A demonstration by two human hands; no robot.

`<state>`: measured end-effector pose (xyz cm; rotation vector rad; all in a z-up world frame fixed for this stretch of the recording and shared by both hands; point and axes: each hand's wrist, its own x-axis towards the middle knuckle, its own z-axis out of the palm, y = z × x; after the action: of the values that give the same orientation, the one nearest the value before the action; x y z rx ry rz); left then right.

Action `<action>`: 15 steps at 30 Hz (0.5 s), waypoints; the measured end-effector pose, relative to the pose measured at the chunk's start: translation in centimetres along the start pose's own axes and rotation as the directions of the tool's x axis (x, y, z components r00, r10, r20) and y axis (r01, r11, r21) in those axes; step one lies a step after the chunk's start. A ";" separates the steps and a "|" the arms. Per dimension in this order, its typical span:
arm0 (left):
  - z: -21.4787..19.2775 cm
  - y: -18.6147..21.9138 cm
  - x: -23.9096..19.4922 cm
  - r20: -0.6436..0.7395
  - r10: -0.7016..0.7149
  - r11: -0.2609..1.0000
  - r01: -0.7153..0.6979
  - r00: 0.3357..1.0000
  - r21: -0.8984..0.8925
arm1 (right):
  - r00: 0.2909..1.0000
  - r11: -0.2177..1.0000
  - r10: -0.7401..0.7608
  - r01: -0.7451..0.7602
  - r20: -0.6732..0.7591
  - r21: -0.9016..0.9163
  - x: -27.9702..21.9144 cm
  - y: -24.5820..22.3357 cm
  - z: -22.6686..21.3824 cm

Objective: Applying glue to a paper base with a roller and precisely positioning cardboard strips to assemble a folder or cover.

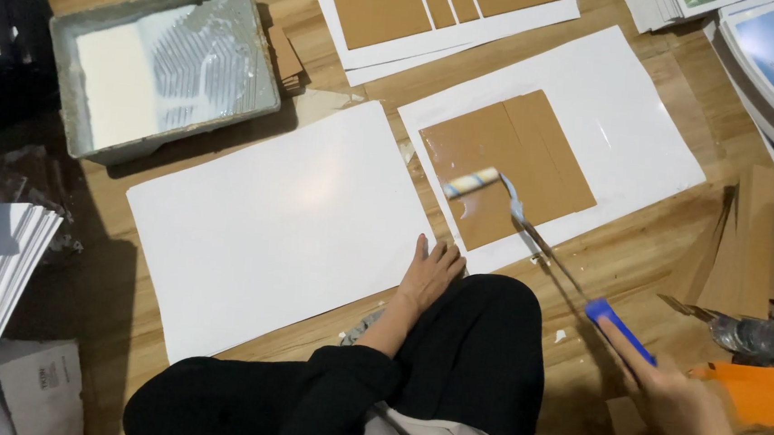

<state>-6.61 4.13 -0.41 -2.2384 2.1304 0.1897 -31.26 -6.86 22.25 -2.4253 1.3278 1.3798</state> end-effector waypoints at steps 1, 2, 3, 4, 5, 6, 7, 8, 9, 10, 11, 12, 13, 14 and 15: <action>0.6 0.0 -0.3 -0.087 -0.007 1.000 0.010 0.996 0.028 | 0.980 0.989 0.122 -0.108 0.157 -0.096 -1.8 1.0 1.0; -0.2 0.2 -0.4 -0.084 -0.003 1.000 0.005 0.996 0.024 | 0.978 0.989 0.125 -0.110 0.164 -0.097 -2.8 1.2 1.8; -1.0 0.4 -0.5 -0.005 -0.005 1.000 0.005 1.000 -0.012 | 0.986 0.990 0.140 -0.138 0.089 -0.029 -3.8 1.5 2.5; -1.9 0.3 -0.6 0.072 -0.004 0.999 0.007 0.997 -0.041 | 0.987 0.986 0.158 -0.159 0.009 0.048 -4.8 1.6 3.2; -1.6 0.4 -0.7 0.073 0.001 0.999 0.002 0.997 -0.039 | 0.987 0.986 0.160 -0.161 0.012 0.053 -4.8 0.5 1.4; -1.3 0.5 -0.7 0.056 0.007 0.999 -0.005 0.998 -0.046 | 0.968 0.978 0.196 -0.204 0.159 0.038 -4.7 -0.5 -0.5; -1.0 0.6 -0.7 0.040 0.014 0.999 -0.012 0.999 -0.052 | 0.926 0.970 0.227 -0.243 0.302 0.017 -4.8 -1.5 -2.3; -0.4 0.6 -0.6 0.036 0.010 0.999 -0.008 0.999 -0.049 | 0.928 0.970 0.225 -0.241 0.297 0.018 -0.4 -1.2 0.5; 0.2 0.7 -0.6 -0.096 -0.006 0.999 0.001 0.995 -0.052 | 0.985 0.984 0.081 -0.104 -0.155 -0.147 3.4 -0.7 3.9; 0.8 0.9 -0.6 -0.224 -0.024 0.998 0.011 0.974 -0.056 | 0.824 0.942 -0.127 -0.074 -0.552 -0.328 6.8 0.2 7.8; 0.0 0.8 -0.9 -0.226 -0.028 0.998 0.017 0.974 -0.053 | 0.821 0.942 -0.132 -0.072 -0.556 -0.329 7.3 -1.3 5.0; -0.8 0.7 -1.0 -0.105 -0.003 0.999 -0.002 0.994 -0.042 | 0.810 0.982 -0.175 0.100 -0.559 -0.163 7.8 -2.8 2.1; -1.6 0.6 -1.1 0.018 0.021 0.999 -0.021 1.000 -0.034 | 0.793 0.963 -0.217 0.270 -0.570 0.009 8.4 -4.3 -0.8; -1.5 0.6 -1.3 0.018 0.018 0.999 -0.018 1.000 -0.033 | 0.791 0.962 -0.219 0.272 -0.571 0.007 7.8 -4.6 -2.1; -1.4 0.6 -1.5 0.070 -0.006 1.000 0.008 0.998 -0.029 | 0.812 0.957 -0.222 0.287 -0.539 0.039 7.2 -4.9 -3.4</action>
<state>-7.23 5.38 1.16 -2.2192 2.0982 0.2968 -23.83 -9.90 17.38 -2.8816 1.0494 0.5586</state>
